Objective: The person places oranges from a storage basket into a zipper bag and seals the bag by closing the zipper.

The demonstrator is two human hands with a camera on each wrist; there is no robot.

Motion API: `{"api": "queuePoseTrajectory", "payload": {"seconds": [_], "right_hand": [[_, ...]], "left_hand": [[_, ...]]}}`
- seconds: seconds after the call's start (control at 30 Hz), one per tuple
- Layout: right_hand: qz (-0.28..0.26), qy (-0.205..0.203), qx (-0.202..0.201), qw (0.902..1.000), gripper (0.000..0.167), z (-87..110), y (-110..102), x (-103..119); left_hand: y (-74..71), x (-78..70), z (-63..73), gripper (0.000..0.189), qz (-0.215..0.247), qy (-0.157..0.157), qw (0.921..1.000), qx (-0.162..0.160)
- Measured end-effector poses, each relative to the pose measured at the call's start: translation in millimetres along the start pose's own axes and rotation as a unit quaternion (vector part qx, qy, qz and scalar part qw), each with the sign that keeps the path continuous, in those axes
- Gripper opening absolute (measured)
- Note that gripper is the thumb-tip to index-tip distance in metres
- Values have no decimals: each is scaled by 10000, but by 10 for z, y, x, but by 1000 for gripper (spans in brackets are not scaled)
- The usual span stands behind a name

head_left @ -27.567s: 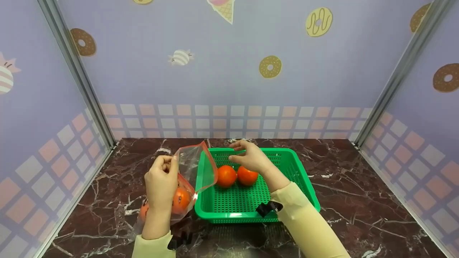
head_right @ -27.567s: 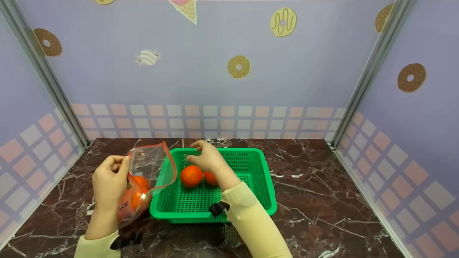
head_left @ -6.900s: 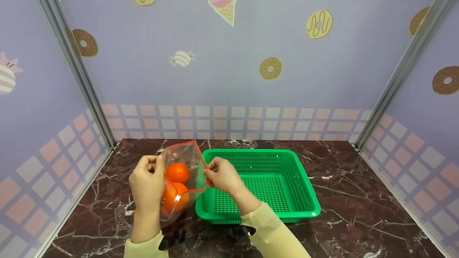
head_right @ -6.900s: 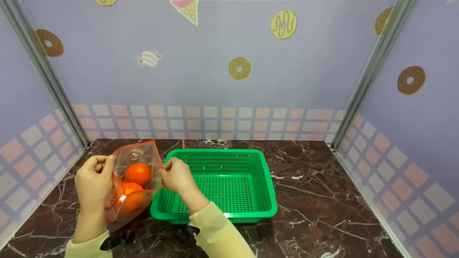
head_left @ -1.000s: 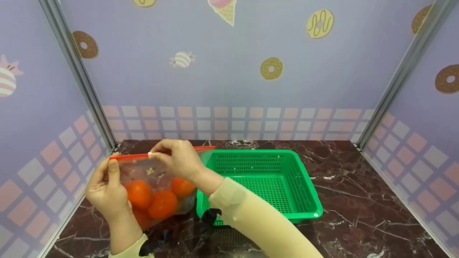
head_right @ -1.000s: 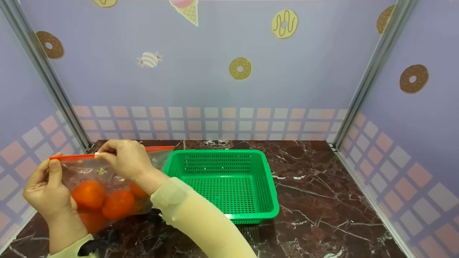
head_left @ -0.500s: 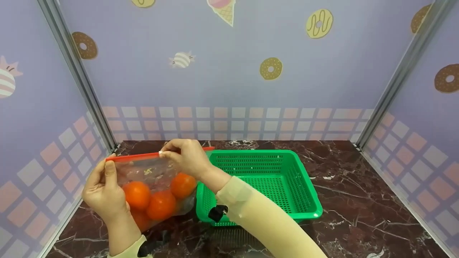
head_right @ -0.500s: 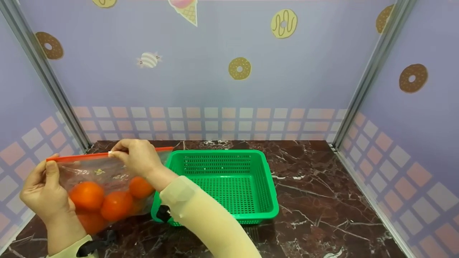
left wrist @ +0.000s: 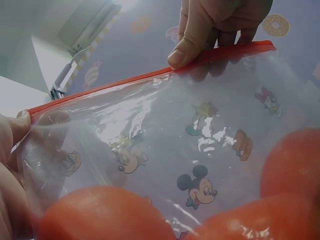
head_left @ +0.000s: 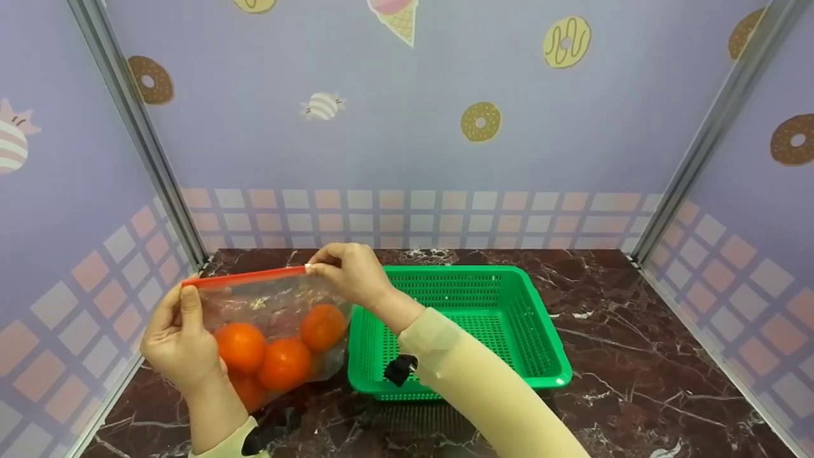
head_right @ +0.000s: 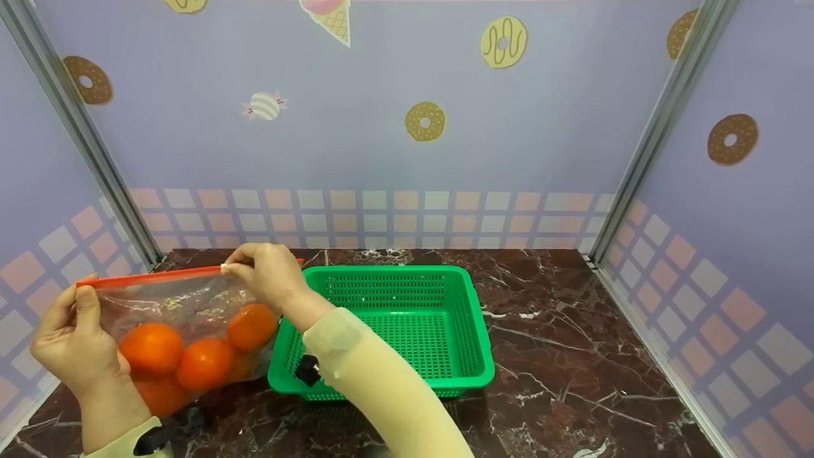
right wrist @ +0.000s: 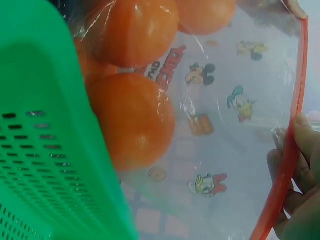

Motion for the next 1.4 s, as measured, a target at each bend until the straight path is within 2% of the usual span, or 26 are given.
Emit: {"api": "queuePoseTrajectory", "payload": {"seconds": [0.3,0.7,0.93,1.1,1.4], "right_hand": [[-83,277,66,9996,14,4,-58,-168],[68,276,0,9996,14,-6,-161,-286],[133,297,51,9995,15,3,-207,-377],[107,425,119,9990,15,3,-241,-473],[143,488,115,9986,14,5,-315,-577]], "left_hand": [[-25,7,-10,19,-42,-45,10000,-75],[-24,-7,-26,25,34,61,10000,9],[-50,0,-40,17,-40,31,10000,-47],[-74,0,-54,20,-83,-48,9999,-144],[-93,-43,-66,16,-289,122,9994,-167]]}}
Point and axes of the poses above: each hand's wrist, its own z-axis away from the middle knuckle, its own y-axis out of the palm, x = y × z, the point moved 10 cm from there along -z, towards the middle knuckle, and after that the axes turned 4 degrees about -x, right-handed, at the moved point
